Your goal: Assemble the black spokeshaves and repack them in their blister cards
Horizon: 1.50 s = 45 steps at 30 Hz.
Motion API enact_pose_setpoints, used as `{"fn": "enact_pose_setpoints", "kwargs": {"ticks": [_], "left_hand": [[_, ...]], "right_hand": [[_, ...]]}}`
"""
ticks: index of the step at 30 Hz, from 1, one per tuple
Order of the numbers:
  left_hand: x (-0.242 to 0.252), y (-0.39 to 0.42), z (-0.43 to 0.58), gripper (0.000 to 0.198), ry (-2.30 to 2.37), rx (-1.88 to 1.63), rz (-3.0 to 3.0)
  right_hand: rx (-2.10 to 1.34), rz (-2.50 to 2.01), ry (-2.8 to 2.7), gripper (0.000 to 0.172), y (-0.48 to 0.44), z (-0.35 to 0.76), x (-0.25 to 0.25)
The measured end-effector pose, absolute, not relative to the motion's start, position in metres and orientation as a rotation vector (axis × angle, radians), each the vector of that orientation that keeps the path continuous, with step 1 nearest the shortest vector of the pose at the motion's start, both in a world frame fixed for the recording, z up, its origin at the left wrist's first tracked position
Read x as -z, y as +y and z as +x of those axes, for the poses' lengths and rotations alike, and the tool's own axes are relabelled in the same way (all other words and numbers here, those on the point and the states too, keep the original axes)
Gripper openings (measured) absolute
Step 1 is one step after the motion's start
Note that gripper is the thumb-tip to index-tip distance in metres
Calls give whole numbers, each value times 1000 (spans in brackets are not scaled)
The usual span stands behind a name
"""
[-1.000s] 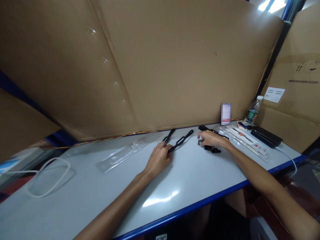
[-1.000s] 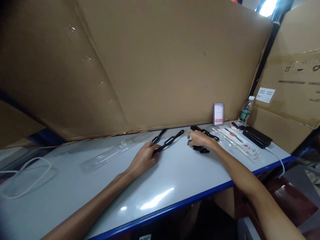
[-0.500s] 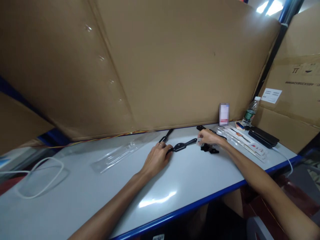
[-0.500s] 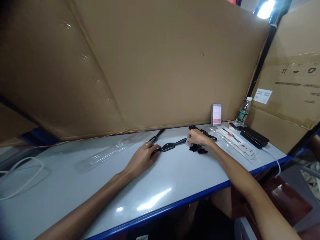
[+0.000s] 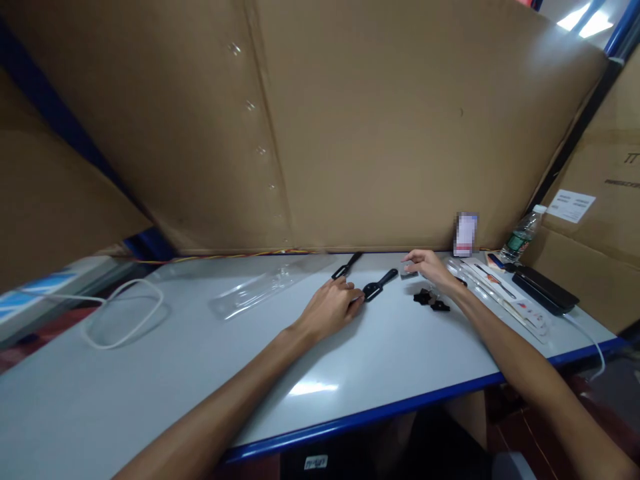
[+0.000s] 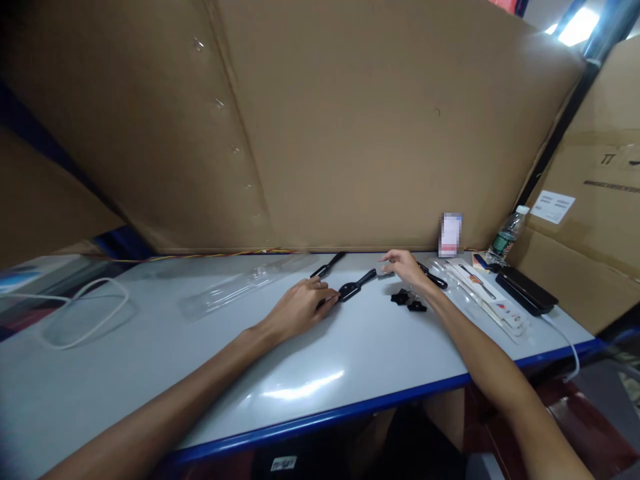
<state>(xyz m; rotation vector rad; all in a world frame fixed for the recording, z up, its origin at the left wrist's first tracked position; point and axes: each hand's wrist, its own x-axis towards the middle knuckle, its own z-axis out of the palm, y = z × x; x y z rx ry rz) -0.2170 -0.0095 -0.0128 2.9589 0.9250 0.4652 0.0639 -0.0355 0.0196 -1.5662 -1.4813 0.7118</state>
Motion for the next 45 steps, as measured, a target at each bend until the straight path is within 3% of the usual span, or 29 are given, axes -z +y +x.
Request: {"fn": "enact_pose_setpoints", "kwargs": {"ticks": [5, 11, 15, 17, 22, 29, 36, 40, 45], "left_hand": [[16, -9, -217, 37, 799, -640, 2824], [34, 7, -221, 62, 864, -633, 2887], [33, 6, -219, 46, 874, -585, 2917], [28, 3, -217, 33, 873, -604, 2927], [17, 0, -215, 26, 865, -573, 2859], [14, 2, -223, 27, 850, -601, 2662], [13, -14, -216, 15, 633, -602, 2702], [17, -12, -218, 40, 614, -644, 2855], [19, -6, -224, 43, 688, -542, 2967]], "right_hand": [[-800, -1512, -1426, 33, -36, 53, -12], [-971, -1433, -1442, 40, -37, 41, 5], [-961, -1479, -1498, 36, -34, 35, 17], [-922, -1515, -1534, 31, -31, 34, 22], [-718, -1590, -1637, 21, -31, 33, 24], [-506, -1693, -1789, 28, -40, 31, 14], [-315, -1717, -1879, 26, -48, 22, 9], [-153, -1676, -1981, 24, -57, 14, 8], [-47, -1590, -2192, 10, -63, 9, 9]]}}
